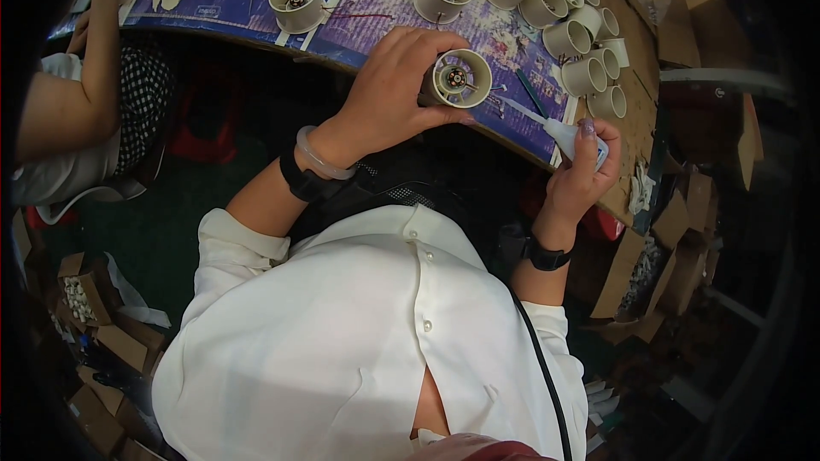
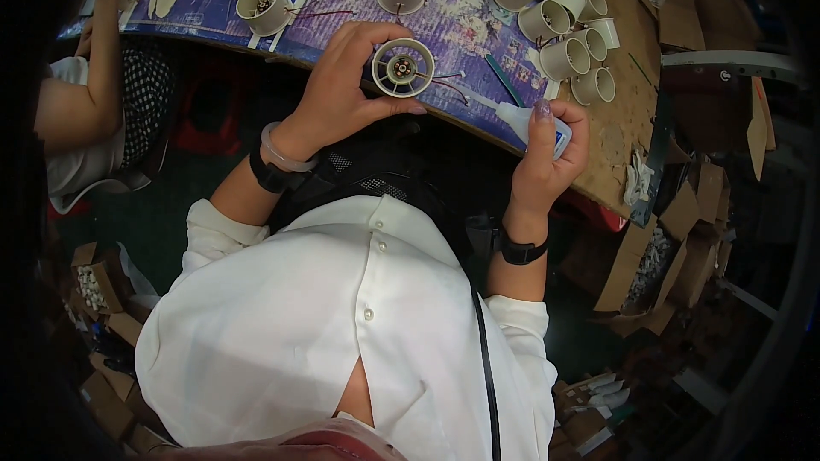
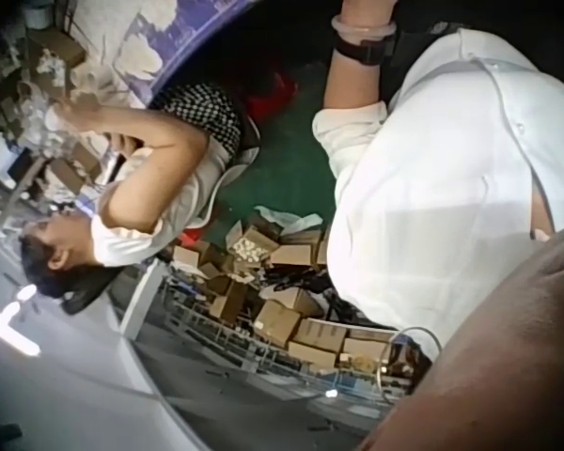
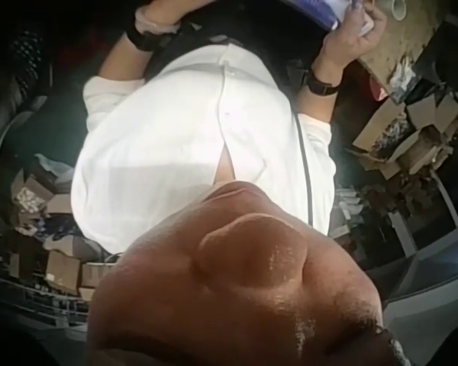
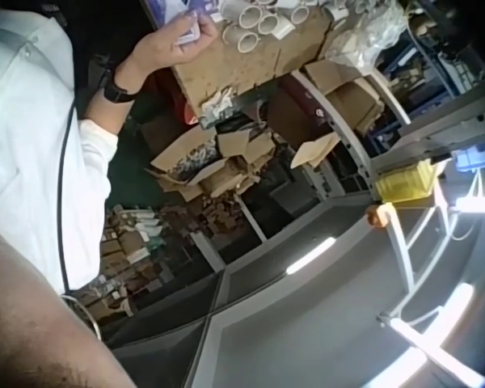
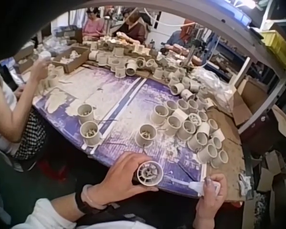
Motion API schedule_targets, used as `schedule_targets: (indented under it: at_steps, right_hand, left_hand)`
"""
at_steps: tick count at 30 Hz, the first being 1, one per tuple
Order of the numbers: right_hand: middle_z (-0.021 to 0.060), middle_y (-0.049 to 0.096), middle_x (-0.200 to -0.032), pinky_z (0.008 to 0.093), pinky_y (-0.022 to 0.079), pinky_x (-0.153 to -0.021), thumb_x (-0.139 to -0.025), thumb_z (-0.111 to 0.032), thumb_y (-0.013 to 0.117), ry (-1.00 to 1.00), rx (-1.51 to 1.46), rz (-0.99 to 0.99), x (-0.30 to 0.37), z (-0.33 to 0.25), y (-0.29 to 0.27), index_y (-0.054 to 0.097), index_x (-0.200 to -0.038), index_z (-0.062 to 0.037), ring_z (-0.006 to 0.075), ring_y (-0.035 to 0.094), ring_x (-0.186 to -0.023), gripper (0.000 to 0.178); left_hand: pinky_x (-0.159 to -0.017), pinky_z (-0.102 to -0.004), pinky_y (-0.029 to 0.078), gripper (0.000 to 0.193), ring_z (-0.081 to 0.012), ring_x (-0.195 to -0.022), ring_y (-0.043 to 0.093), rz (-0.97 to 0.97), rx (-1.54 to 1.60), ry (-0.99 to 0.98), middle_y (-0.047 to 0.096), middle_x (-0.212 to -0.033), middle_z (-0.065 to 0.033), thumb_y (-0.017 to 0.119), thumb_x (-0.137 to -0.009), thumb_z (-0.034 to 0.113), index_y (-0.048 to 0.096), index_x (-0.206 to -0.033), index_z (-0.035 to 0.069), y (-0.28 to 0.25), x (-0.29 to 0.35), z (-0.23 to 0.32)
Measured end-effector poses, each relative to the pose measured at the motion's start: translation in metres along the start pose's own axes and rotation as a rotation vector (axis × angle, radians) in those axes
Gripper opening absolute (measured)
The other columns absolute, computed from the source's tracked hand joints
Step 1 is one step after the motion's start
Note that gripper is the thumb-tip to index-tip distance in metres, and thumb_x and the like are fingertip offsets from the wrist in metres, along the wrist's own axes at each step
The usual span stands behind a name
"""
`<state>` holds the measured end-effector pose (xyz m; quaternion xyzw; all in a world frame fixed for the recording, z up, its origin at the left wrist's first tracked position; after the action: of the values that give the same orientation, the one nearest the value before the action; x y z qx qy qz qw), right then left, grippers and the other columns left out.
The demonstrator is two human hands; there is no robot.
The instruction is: Assemble electronic components into plastic housings using a precision application tool.
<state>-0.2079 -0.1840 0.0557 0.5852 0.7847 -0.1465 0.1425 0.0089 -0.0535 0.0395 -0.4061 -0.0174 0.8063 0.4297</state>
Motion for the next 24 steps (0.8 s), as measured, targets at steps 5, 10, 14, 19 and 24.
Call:
schedule_targets:
  at_steps: [5,10,14,19,24]
  right_hand:
    - [0.0020,0.057,-0.081,0.0202,0.044,-0.060,-0.092,-0.013,0.062,-0.001,-0.009,-0.009,-0.002,0.001,0.002,0.058,-0.093,-0.0040,0.0071,0.053,-0.068,0.010]
    - [0.0006,0.056,-0.078,0.0205,0.041,-0.056,-0.093,-0.015,0.060,0.146,-0.119,0.085,-0.002,0.017,-0.002,0.057,-0.097,-0.0047,0.0059,0.050,-0.063,0.012]
    - [-0.0019,0.051,-0.073,0.0200,0.033,-0.050,-0.095,-0.021,0.056,0.286,-0.373,0.129,-0.002,0.045,-0.014,0.057,-0.099,-0.0057,0.0044,0.041,-0.055,0.016]
    - [-0.0040,0.040,-0.064,0.0227,0.024,-0.046,-0.098,-0.025,0.051,0.373,-0.670,0.024,-0.006,0.059,-0.012,0.057,-0.102,-0.0074,0.0049,0.031,-0.050,0.019]
    - [-0.0043,0.038,-0.062,0.0230,0.024,-0.046,-0.098,-0.023,0.051,0.376,-0.704,0.014,-0.006,0.059,-0.006,0.057,-0.100,-0.0080,0.0047,0.032,-0.050,0.017]
  left_hand:
    - [-0.091,-0.0399,0.043,0.071,-0.0310,-0.104,0.055,0.000,-0.005,0.000,0.061,-0.114,-0.0082,0.087,-0.064,0.033,0.054,-0.121,0.009,-0.001,-0.002,-0.001]
    - [-0.090,-0.0397,0.043,0.070,-0.0307,-0.105,0.055,0.008,-0.014,0.007,0.061,-0.114,-0.0078,0.087,-0.065,0.032,0.054,-0.122,0.008,-0.009,-0.002,-0.002]
    - [-0.094,-0.0425,0.040,0.068,-0.0303,-0.109,0.053,0.074,-0.038,-0.033,0.061,-0.116,-0.0077,0.086,-0.067,0.029,0.053,-0.123,0.008,-0.030,0.001,-0.015]
    - [-0.105,-0.0509,0.027,0.063,-0.0305,-0.122,0.046,0.111,-0.491,0.003,0.058,-0.125,-0.0082,0.082,-0.072,0.031,0.054,-0.124,0.009,-0.062,0.000,-0.024]
    - [-0.111,-0.0564,0.015,0.064,-0.0329,-0.131,0.038,0.087,-0.837,-0.022,0.054,-0.132,-0.0097,0.079,-0.074,0.036,0.055,-0.126,0.009,-0.069,-0.005,-0.037]
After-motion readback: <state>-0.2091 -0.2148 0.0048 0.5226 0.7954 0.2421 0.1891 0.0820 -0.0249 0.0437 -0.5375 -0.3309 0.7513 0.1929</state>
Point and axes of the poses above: each hand's wrist, its own x-axis away from the middle knuckle, its own y-axis out of the palm, z = x × y, the point moved 10 cm from there along -x, towards the middle knuckle
